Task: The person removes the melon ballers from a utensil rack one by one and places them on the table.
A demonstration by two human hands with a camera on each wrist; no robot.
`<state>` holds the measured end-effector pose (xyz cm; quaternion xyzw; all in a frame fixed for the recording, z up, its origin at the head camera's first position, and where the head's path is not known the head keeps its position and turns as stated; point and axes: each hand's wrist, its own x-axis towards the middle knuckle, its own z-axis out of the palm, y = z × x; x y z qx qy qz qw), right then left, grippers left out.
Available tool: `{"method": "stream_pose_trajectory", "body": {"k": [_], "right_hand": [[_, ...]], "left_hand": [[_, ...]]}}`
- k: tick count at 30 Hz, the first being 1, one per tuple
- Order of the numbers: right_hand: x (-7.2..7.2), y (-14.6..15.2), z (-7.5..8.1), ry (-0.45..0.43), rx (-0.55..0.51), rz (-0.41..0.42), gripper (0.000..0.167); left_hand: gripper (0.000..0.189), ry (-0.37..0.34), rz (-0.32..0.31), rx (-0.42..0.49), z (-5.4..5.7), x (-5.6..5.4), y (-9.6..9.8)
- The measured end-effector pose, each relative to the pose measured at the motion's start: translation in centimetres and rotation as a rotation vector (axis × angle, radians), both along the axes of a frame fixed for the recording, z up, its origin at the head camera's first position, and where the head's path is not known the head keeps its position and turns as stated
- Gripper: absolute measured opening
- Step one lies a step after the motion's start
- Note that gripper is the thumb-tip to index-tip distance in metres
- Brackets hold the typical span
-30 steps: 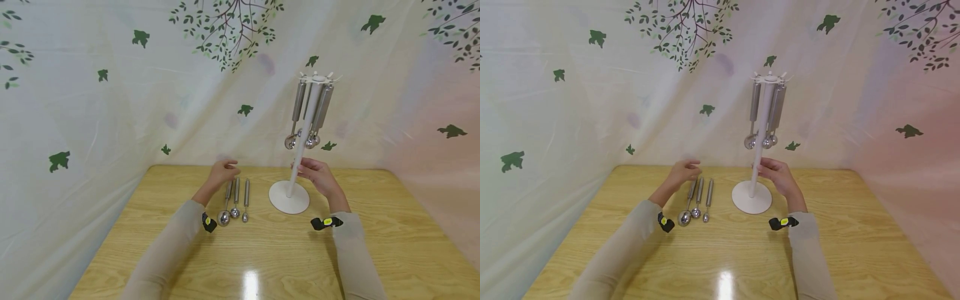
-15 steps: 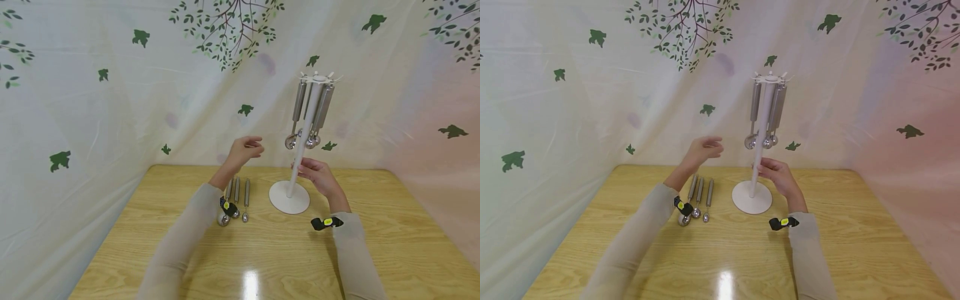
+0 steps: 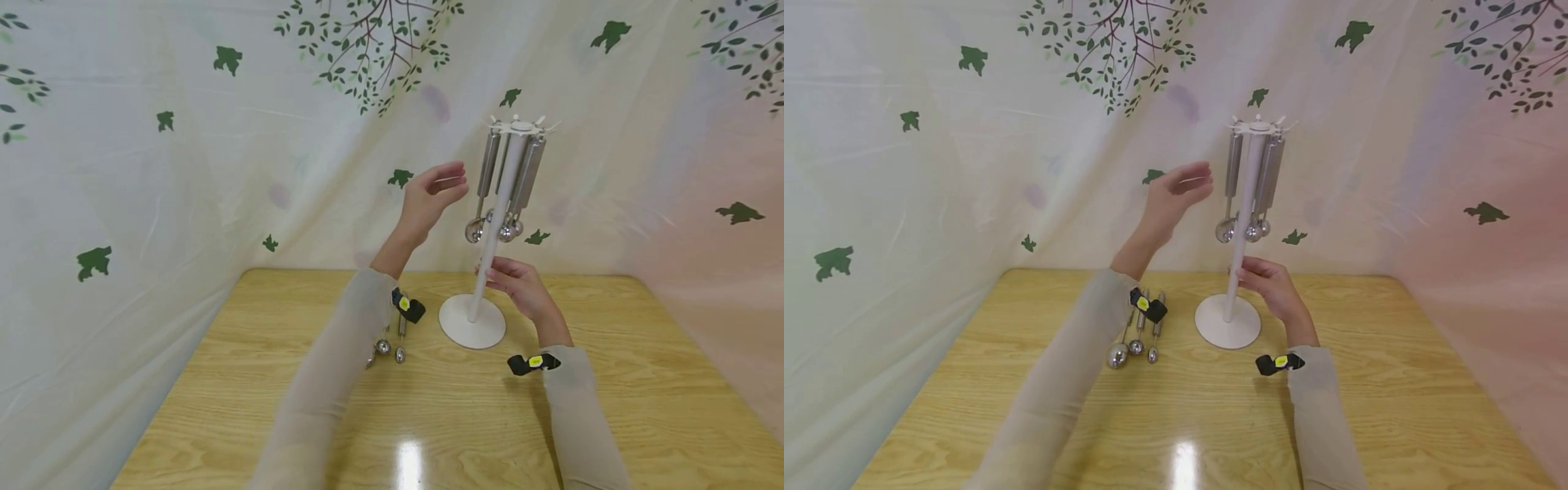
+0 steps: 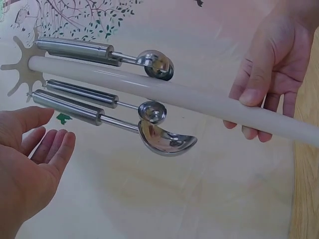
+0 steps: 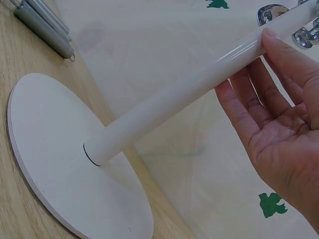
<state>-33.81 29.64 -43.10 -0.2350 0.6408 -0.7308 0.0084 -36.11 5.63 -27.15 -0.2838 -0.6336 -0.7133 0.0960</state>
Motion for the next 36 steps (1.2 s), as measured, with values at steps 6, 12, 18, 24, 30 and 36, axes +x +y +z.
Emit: {"method": "stream_pose_trajectory", "body": {"k": [6,12,18,24,30,36], "right_hand": [[0.0,-0.1,0.1,-0.006,-0.006,-0.003,0.027],[0.1,-0.2,0.3,-0.008,-0.009,-0.006,0.026],[0.2,-0.2,0.3,-0.012,-0.020,0.001,0.028],[0.2,-0.2,0.1,-0.012,0.000,-0.006,0.027],[0.1,-0.1,0.0,-0.009,0.012,-0.022,0.027],[0.1,0.0,0.0,0.004,0.000,-0.010,0.028]], "left_hand": [[0.040,0.017,-0.013,0.014,0.8,-0.3,1.2],[0.043,0.042,-0.033,0.039,0.9,-0.6,1.8],[0.048,0.032,-0.077,0.050,0.7,-1.2,2.2],[0.048,-0.003,-0.101,0.065,0.5,-1.8,2.7],[0.047,0.009,-0.092,0.066,0.7,-1.9,3.1],[0.045,-0.001,-0.081,0.061,0.8,-1.8,3.5]]}}
